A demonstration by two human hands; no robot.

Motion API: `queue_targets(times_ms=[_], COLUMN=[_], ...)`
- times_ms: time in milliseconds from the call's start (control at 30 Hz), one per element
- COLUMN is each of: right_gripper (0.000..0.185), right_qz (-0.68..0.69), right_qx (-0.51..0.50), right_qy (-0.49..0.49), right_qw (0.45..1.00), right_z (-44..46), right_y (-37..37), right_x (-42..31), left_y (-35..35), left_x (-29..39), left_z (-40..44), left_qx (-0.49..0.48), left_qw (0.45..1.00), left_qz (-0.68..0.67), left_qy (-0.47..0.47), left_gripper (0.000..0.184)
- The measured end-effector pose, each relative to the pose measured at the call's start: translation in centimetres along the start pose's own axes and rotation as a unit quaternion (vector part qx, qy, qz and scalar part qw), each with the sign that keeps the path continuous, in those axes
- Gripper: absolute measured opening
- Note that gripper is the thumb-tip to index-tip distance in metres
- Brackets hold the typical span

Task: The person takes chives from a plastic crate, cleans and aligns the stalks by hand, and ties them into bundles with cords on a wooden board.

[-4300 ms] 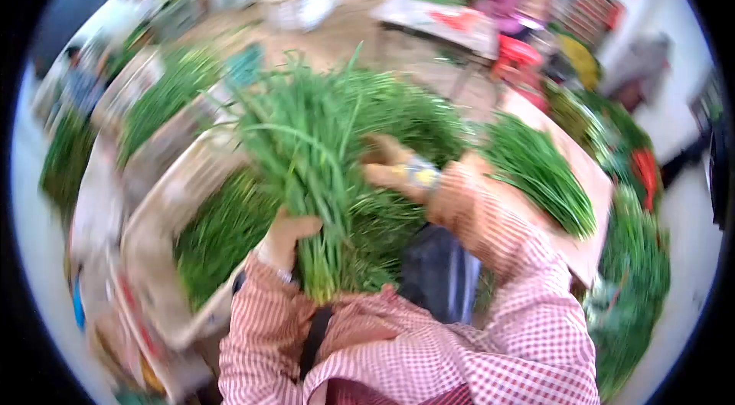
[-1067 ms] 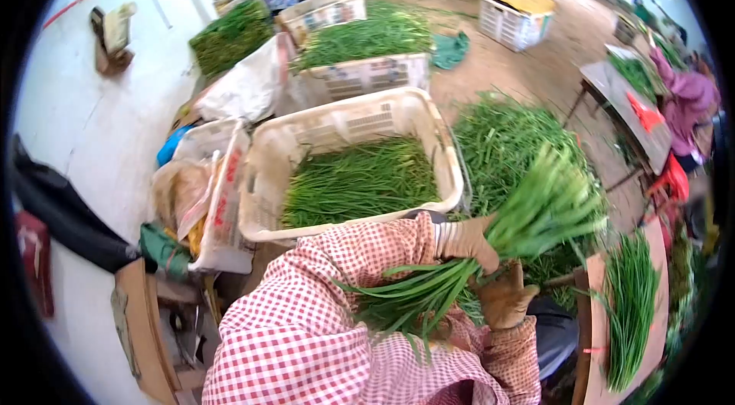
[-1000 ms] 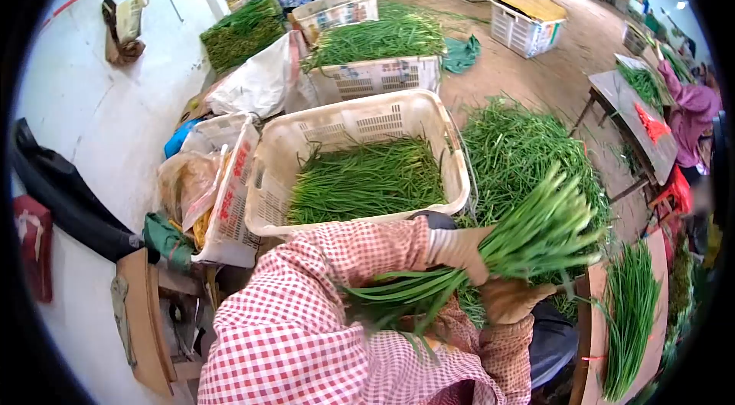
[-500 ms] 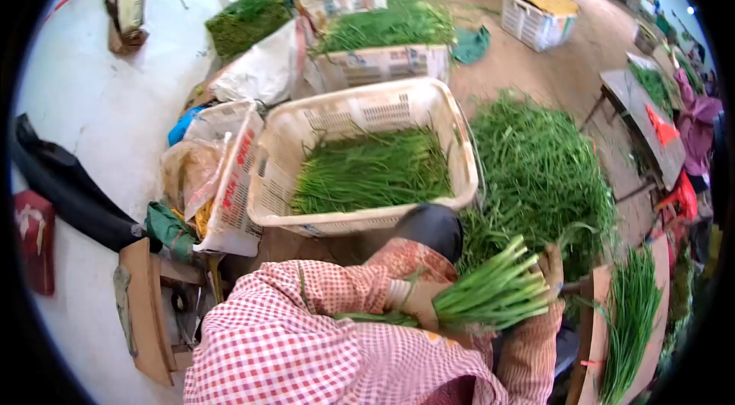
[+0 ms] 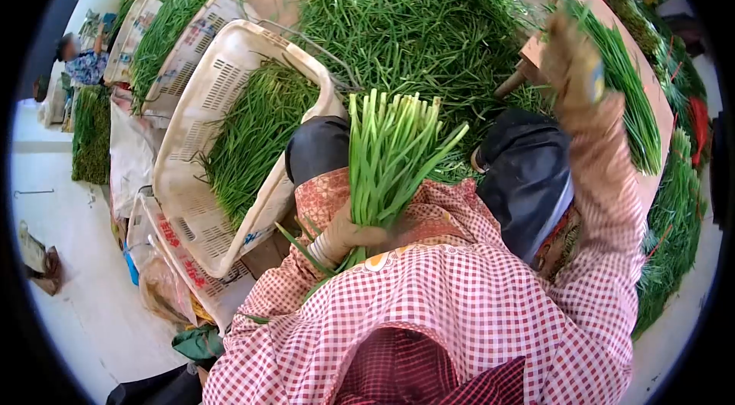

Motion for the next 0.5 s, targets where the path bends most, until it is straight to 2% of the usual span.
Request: queue_targets(times_ms=[67,100,167,200,233,300,333,400,433,500], right_gripper=[0.026,0.029,0.037,0.042,0.046,0.054,0.046,0.045,0.039,0.014], right_qz=[-0.011,-0.03,-0.173,-0.27,-0.274,-0.519,-0.528,-0.614,-0.487,-0.499], right_qx=[-0.094,-0.123,-0.178,-0.233,-0.27,-0.314,-0.326,-0.428,-0.403,-0.264], right_qy=[0.046,0.082,0.099,0.043,-0.032,-0.064,-0.127,0.042,0.067,0.015], right_qw=[0.995,0.988,0.964,0.933,0.922,0.793,0.774,0.662,0.772,0.825], right_z=[-4.0,-6.4,-9.7,-10.2,-10.1,-9.8,-9.8,-8.5,-7.4,-5.3], right_y=[-0.5,0.1,3.2,3.6,3.5,4.9,5.7,6.3,4.7,3.9], right_x=[4.6,5.6,5.7,6.4,9.0,8.5,7.8,9.4,12.5,12.1], left_y=[-0.1,-0.1,0.2,0.3,0.6,1.4,1.8,2.3,2.4,2.4], left_x=[-0.5,-0.6,-0.6,-0.6,-0.3,0.2,0.3,0.6,0.9,1.8], left_z=[0.0,0.0,-0.4,-0.5,-0.4,0.0,0.0,0.0,0.3,0.2], left_qx=[0.006,0.003,0.02,0.042,0.039,0.088,0.087,0.119,0.121,0.124], left_qw=[0.992,0.996,0.994,0.991,0.991,0.99,0.99,0.99,0.991,0.991], left_qz=[-0.12,-0.081,-0.094,-0.109,-0.103,-0.102,-0.099,-0.076,-0.057,-0.037], left_qy=[-0.025,-0.021,-0.048,-0.068,-0.07,-0.05,-0.049,-0.009,0.004,-0.03], left_gripper=[0.084,0.089,0.089,0.089,0.089,0.083,0.083,0.08,0.075,0.072])
Point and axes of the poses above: each hand's wrist, its own z-axis towards the middle knuckle, its own y-axis out of the palm, x = y × z, the point moved 1 cm from there along z, towards the middle knuckle, and after that the axes turned 2 degrees about z, right-handed, at the moved point
